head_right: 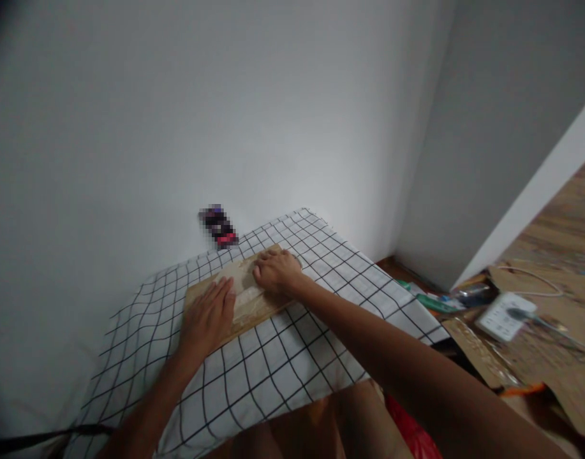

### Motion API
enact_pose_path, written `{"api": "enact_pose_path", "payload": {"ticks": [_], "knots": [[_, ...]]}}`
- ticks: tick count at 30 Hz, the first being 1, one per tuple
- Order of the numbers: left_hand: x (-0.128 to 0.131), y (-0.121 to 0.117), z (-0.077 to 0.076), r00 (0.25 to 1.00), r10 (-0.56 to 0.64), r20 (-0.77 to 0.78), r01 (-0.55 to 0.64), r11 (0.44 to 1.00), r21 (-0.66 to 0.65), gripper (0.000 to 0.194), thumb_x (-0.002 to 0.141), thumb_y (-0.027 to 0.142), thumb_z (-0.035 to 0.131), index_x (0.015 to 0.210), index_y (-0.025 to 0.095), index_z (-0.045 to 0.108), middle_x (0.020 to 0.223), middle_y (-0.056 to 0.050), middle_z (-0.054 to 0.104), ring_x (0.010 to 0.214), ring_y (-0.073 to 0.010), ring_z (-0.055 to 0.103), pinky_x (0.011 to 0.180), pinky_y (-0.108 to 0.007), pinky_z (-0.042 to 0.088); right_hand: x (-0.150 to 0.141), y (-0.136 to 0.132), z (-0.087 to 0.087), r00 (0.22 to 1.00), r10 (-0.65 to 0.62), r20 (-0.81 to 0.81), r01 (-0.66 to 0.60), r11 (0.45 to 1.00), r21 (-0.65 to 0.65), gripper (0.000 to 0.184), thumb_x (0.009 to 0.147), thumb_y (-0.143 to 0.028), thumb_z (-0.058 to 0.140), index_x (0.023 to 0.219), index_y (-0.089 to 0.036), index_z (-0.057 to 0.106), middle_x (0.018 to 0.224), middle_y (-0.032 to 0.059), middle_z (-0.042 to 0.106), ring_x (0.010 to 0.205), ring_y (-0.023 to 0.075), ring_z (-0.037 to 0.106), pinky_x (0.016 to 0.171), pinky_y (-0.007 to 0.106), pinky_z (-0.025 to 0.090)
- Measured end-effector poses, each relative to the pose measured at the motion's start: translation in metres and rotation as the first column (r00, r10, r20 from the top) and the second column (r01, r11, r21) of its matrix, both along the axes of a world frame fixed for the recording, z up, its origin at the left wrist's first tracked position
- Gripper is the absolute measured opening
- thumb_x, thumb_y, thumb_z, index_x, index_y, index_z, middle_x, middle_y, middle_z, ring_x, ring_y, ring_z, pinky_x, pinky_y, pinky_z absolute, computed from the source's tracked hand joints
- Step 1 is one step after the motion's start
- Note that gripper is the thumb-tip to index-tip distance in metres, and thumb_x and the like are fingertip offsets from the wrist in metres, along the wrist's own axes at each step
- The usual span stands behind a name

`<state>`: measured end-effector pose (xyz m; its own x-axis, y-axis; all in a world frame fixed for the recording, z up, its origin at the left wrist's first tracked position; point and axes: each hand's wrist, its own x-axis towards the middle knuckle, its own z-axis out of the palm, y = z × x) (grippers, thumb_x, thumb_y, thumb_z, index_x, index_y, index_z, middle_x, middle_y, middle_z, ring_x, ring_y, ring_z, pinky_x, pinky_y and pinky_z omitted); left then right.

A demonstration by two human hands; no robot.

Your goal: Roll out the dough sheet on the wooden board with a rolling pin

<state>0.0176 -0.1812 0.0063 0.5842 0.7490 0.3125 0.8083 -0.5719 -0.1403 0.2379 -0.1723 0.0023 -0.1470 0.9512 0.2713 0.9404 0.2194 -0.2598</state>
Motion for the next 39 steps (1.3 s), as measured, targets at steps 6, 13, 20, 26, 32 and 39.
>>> {"api": "enact_pose_path", "payload": {"ticks": [6,13,20,26,32,39], "knots": [[0.006,-0.027,0.003,0.998,0.064,-0.005,-0.064,0.998,-0.019,0.056,0.104,0.034,0.029,0.154,0.019,0.05,0.158,-0.01,0.051,0.148,-0.0314,0.046,0.119,-0.056,0.043,-0.001,-0.037,-0.005,1.0,-0.022,0.008,0.021,0.998,0.058,0.043,0.107,-0.034,0.033,0.121,-0.021,0.071,0.133,0.01,0.069,0.129,0.0269,0.057,0.111,0.045,0.036],[0.001,-0.056,-0.008,0.999,0.029,0.015,-0.029,1.0,0.0,0.058,0.105,0.036,0.028,0.162,0.027,0.037,0.162,-0.005,0.045,0.152,-0.0264,0.039,0.124,-0.055,0.036,-0.007,-0.089,-0.012,0.995,-0.028,-0.094,0.037,0.994,0.099,0.038,0.108,-0.034,0.035,0.118,-0.022,0.069,0.139,0.0098,0.064,0.134,0.0252,0.052,0.115,0.042,0.033],[0.007,-0.048,-0.003,0.997,0.07,-0.028,-0.071,0.997,-0.028,0.06,0.106,0.043,0.027,0.155,0.015,0.048,0.161,-0.014,0.046,0.148,-0.0303,0.045,0.118,-0.053,0.044,-0.001,-0.054,-0.011,1.0,-0.015,-0.021,0.017,0.995,0.098,0.041,0.108,-0.037,0.034,0.121,-0.022,0.07,0.14,0.0093,0.064,0.141,0.0269,0.046,0.12,0.048,0.028],[0.009,-0.015,0.005,0.992,0.123,-0.009,-0.124,0.992,-0.027,0.062,0.107,0.045,0.027,0.149,0.01,0.054,0.156,-0.02,0.051,0.144,-0.0357,0.05,0.114,-0.059,0.045,0.002,0.019,0.0,0.989,0.146,0.036,-0.146,0.989,-0.014,0.049,0.109,-0.04,0.027,0.133,-0.025,0.066,0.148,0.007,0.06,0.148,0.0288,0.04,0.119,0.054,0.03],[0.003,0.02,0.008,0.983,0.18,-0.036,-0.181,0.983,-0.021,0.061,0.107,0.046,0.028,0.141,0.008,0.061,0.151,-0.019,0.057,0.143,-0.0377,0.05,0.117,-0.06,0.039,-0.005,0.072,0.0,0.984,0.178,-0.009,-0.177,0.972,-0.154,0.053,0.109,-0.046,0.023,0.141,-0.03,0.061,0.16,0.0047,0.048,0.153,0.0306,0.032,0.12,0.066,0.025],[0.003,0.022,0.008,0.981,0.192,-0.037,-0.192,0.981,-0.017,0.057,0.106,0.047,0.032,0.138,0.012,0.064,0.15,-0.02,0.057,0.142,-0.0369,0.05,0.117,-0.06,0.037,-0.005,0.055,0.002,0.991,0.115,0.064,-0.108,0.988,-0.106,0.047,0.107,-0.044,0.03,0.139,-0.031,0.062,0.156,0.0056,0.053,0.149,0.0307,0.038,0.116,0.062,0.032]]}}
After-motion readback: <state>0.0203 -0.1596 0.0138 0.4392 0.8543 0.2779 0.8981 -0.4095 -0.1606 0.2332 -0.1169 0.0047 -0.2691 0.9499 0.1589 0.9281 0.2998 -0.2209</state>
